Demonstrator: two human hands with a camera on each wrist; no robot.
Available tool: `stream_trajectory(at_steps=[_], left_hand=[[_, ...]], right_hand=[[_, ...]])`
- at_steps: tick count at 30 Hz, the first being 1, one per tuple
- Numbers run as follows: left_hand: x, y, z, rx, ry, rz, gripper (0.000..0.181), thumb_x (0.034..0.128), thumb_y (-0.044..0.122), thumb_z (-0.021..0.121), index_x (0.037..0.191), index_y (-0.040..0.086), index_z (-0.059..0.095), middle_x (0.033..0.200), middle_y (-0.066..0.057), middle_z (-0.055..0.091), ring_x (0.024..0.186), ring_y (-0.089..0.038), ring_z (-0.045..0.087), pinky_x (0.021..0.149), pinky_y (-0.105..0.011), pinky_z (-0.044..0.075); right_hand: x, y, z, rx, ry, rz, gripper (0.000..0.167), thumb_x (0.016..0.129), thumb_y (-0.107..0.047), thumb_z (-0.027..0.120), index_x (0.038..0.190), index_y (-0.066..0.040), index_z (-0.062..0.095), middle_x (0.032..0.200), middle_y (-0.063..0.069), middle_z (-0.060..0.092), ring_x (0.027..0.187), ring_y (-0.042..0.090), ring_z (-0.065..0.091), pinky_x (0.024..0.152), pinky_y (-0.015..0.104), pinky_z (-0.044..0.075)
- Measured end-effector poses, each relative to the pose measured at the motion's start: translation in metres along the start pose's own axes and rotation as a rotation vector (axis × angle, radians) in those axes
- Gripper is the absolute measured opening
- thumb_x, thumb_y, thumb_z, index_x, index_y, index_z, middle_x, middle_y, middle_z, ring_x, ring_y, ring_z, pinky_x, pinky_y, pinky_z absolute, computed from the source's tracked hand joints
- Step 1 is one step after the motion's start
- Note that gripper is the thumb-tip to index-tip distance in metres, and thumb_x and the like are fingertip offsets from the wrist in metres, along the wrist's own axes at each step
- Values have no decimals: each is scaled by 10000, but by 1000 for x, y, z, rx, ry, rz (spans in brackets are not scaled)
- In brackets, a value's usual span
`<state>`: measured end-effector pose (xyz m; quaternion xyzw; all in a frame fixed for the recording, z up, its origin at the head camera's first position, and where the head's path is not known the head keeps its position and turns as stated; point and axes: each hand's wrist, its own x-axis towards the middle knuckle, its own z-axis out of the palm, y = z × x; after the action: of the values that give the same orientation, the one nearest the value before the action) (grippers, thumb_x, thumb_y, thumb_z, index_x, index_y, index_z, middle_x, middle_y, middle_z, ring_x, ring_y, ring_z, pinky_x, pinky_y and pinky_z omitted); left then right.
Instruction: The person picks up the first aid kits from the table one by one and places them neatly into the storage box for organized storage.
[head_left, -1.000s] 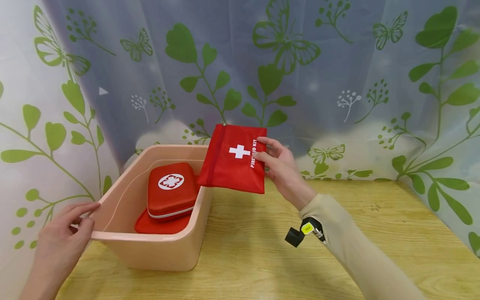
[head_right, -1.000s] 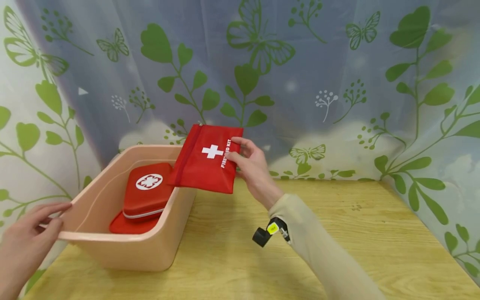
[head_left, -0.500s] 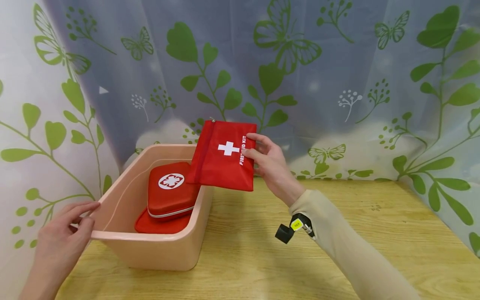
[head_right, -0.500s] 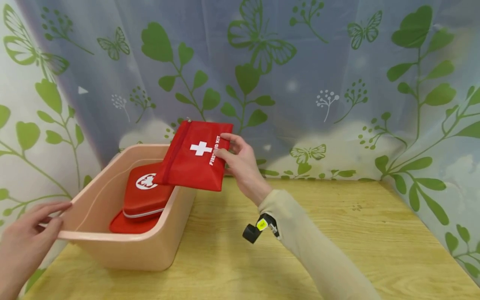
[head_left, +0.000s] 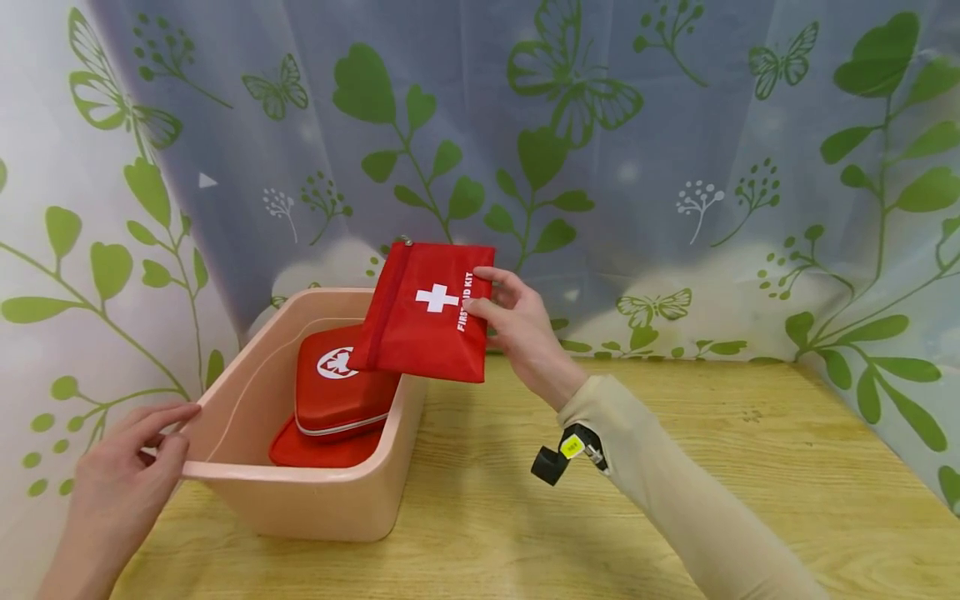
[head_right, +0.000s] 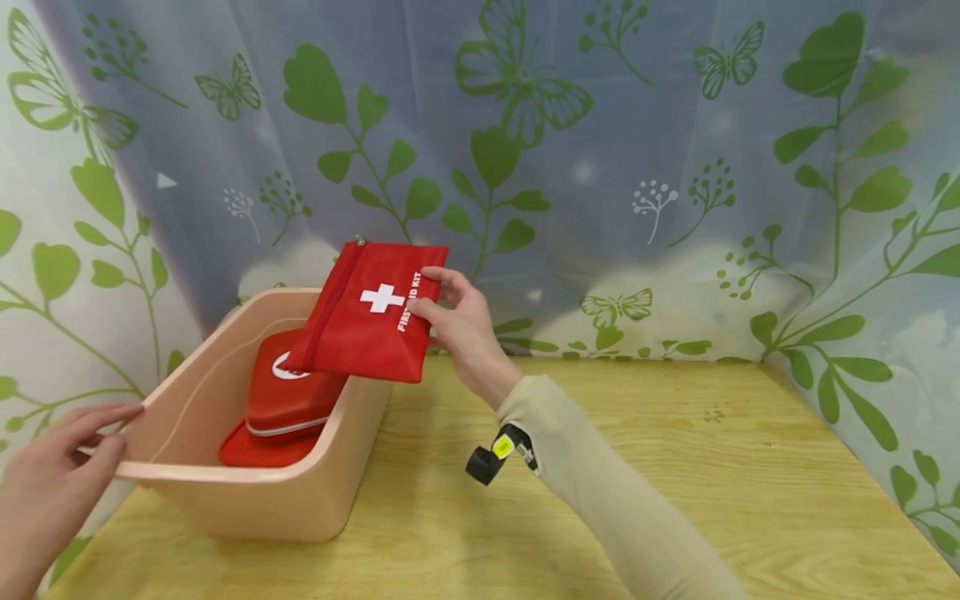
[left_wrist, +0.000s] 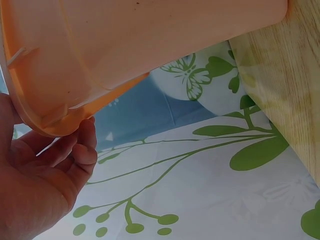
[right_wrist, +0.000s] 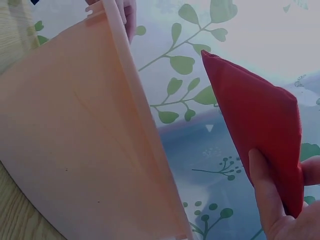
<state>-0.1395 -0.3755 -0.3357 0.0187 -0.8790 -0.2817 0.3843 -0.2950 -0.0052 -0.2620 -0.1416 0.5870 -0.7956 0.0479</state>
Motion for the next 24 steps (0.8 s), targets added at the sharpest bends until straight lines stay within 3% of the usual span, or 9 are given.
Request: stream_trajectory(at_steps=[16, 24], left_hand=[[-2, -4, -3, -19, -47, -25, 222, 897, 36, 620, 1090, 33, 730, 1043, 354, 493, 713, 107, 479, 591, -80, 385], [-1, -2, -4, -6, -54, -25, 230, 904, 54, 615, 1100, 51, 733, 1042, 371, 485, 706, 98, 479, 585, -87, 388]], right_hand=[[4, 7, 23, 14, -38, -7, 433, 922, -6, 618, 1336, -99, 536, 1263, 124, 547, 1076, 298, 592, 717, 365, 576], [7, 10, 32, 28, -60, 4, 438, 932, 2, 602, 1352, -95, 521, 1277, 125, 541, 1089, 312, 588, 769, 417, 569]])
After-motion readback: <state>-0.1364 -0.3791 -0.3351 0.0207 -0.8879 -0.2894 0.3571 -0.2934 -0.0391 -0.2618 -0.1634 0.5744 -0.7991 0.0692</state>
